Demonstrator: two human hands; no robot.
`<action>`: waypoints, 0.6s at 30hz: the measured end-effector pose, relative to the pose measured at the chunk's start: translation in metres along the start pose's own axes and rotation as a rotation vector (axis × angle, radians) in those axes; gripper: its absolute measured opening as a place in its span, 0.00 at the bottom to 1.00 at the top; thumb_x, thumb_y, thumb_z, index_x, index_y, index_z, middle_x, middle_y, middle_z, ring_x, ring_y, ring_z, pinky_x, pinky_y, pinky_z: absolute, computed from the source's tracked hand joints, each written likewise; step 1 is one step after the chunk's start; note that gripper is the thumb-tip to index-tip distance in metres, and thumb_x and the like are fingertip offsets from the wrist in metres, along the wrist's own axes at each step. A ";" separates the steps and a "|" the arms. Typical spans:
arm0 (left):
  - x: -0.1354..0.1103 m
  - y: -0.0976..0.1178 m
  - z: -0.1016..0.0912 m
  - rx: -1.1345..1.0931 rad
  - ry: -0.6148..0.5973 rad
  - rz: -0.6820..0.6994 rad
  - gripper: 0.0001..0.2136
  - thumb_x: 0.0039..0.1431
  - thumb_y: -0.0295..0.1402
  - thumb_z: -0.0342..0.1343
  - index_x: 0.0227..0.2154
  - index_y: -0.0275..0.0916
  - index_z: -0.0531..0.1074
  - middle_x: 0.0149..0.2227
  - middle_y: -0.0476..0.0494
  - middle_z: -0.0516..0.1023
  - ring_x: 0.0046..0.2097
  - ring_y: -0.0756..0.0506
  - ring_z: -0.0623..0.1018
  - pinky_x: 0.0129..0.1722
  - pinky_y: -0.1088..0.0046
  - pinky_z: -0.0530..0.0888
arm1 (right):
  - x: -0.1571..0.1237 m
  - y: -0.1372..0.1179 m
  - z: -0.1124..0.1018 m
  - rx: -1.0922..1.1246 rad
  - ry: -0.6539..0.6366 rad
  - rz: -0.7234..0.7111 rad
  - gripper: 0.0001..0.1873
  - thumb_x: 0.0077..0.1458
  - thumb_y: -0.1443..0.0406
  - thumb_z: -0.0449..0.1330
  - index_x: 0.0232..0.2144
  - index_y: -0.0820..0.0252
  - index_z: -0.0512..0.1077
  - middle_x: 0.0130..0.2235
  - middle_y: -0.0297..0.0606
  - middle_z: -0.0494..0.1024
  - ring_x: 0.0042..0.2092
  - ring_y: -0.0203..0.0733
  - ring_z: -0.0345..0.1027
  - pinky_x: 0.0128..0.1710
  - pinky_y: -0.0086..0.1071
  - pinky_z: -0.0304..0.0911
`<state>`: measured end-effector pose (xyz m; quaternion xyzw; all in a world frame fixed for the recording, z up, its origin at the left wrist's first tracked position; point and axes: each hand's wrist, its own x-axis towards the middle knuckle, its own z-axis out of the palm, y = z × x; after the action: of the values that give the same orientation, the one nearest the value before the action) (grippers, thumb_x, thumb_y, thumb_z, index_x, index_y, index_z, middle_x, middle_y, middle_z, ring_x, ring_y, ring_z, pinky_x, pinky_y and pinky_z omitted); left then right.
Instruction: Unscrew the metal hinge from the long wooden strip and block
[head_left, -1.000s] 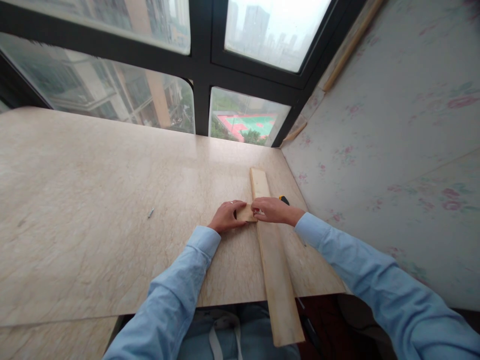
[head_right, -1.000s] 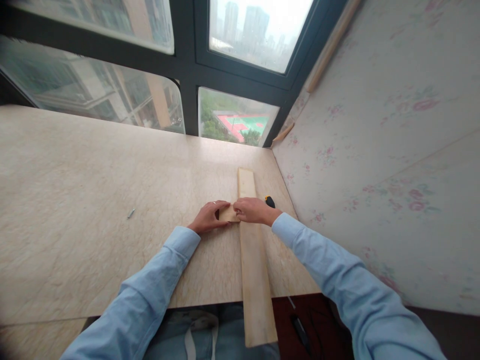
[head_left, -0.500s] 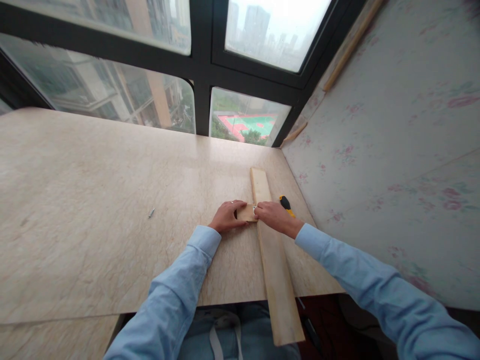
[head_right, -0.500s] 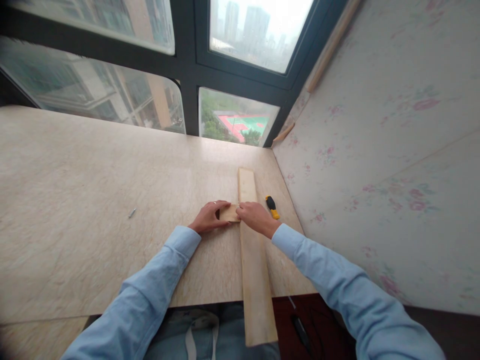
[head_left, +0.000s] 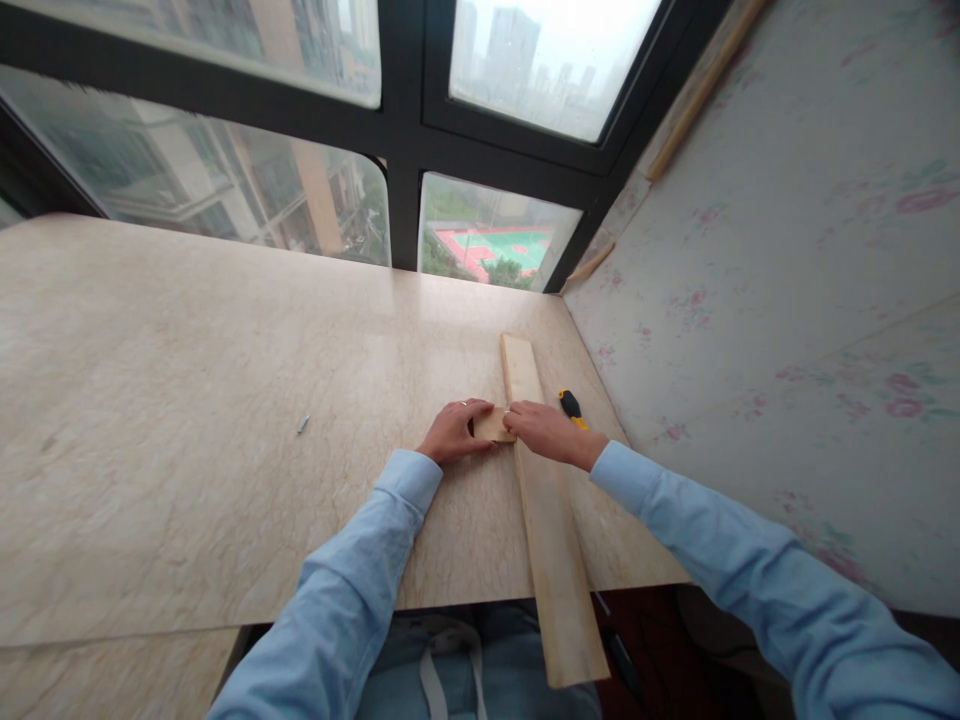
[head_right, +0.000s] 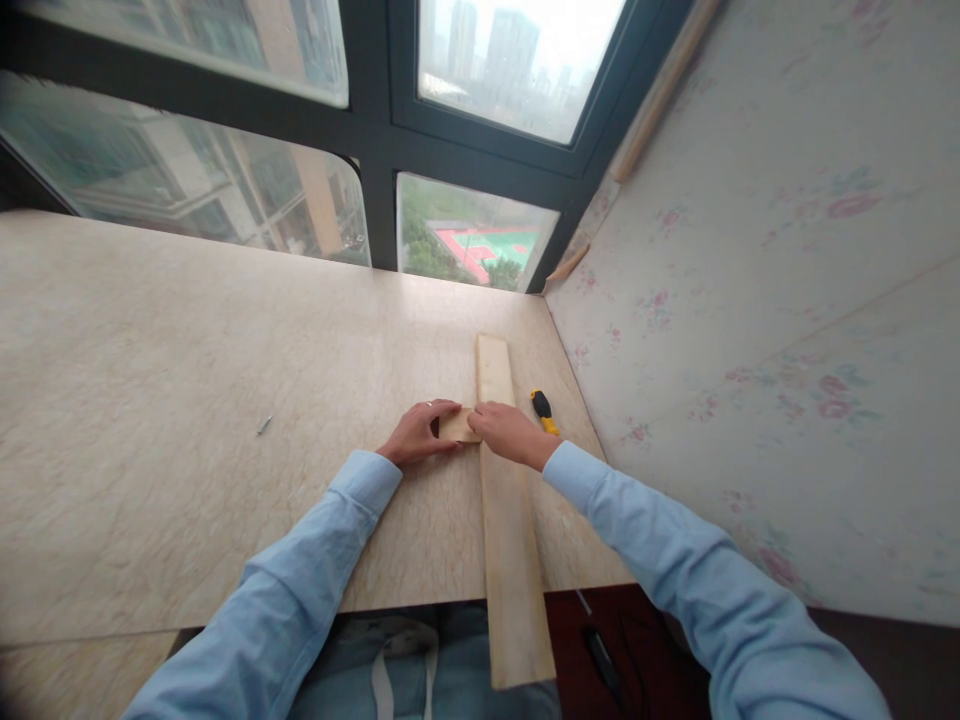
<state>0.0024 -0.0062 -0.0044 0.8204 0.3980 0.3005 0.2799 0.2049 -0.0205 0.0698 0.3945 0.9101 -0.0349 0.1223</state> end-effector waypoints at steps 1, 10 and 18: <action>0.000 0.000 0.000 0.001 -0.001 -0.002 0.30 0.41 0.42 0.67 0.50 0.40 0.71 0.52 0.40 0.74 0.51 0.39 0.74 0.52 0.62 0.68 | 0.001 0.001 0.000 0.047 0.002 0.005 0.10 0.59 0.75 0.50 0.37 0.63 0.70 0.39 0.43 0.73 0.42 0.41 0.66 0.38 0.31 0.56; 0.001 0.000 -0.001 -0.002 -0.012 -0.006 0.30 0.42 0.43 0.67 0.50 0.42 0.71 0.52 0.42 0.74 0.51 0.39 0.74 0.52 0.62 0.68 | 0.002 -0.006 -0.009 -0.049 0.017 0.111 0.10 0.60 0.61 0.56 0.37 0.63 0.70 0.40 0.45 0.73 0.43 0.45 0.67 0.39 0.33 0.58; 0.000 0.000 0.000 0.013 -0.009 -0.013 0.30 0.40 0.42 0.68 0.50 0.42 0.71 0.52 0.41 0.75 0.51 0.38 0.74 0.52 0.62 0.68 | 0.003 -0.007 -0.009 -0.057 -0.037 0.083 0.07 0.60 0.71 0.51 0.37 0.64 0.70 0.39 0.45 0.74 0.41 0.44 0.69 0.36 0.32 0.57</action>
<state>0.0027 -0.0060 -0.0044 0.8208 0.4043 0.2924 0.2782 0.1956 -0.0218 0.0777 0.4277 0.8911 -0.0113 0.1515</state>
